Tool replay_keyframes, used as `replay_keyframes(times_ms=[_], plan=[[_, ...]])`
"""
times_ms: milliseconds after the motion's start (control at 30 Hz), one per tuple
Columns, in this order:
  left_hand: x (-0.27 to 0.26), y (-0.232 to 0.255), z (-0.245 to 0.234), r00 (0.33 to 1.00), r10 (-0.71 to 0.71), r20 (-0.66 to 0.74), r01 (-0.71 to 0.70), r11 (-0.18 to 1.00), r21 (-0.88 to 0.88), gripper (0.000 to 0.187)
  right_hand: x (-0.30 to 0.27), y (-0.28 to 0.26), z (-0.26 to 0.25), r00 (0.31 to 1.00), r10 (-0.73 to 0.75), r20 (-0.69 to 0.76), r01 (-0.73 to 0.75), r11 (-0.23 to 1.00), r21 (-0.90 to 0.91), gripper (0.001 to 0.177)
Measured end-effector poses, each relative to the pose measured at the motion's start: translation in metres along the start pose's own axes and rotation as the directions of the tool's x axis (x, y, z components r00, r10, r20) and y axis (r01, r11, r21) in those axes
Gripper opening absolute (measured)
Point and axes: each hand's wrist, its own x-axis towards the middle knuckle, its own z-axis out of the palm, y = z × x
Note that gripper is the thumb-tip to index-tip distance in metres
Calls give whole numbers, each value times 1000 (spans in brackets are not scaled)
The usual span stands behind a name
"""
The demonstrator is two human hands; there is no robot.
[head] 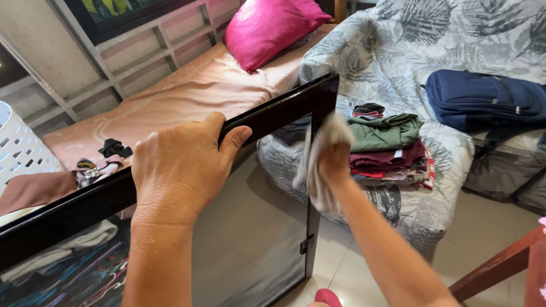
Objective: The person removes a window screen and wipes it with a cloth. They clean the frame and mesh on both sides, then place the screen back into the window.
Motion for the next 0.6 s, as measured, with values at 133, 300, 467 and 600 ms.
replay_keyframes(times_ms=[133,300,467,600], plan=[[3,-1,1,1000,1,-4,-1,1000,3,50,89,-43,3,988,-154,-30,150,982,-112,24],[3,-3,2,1000,11,-12,-11,1000,-4,50,82,-58,-3,909,-380,171,382,594,-708,19],[1,0,0,1000,-3,0,3,1000,2,51,57,-97,-2,997,27,-69,1,926,378,37],[3,-1,-2,1000,-9,9,9,1000,11,52,80,-109,-5,1000,-20,-15,24,927,374,41]])
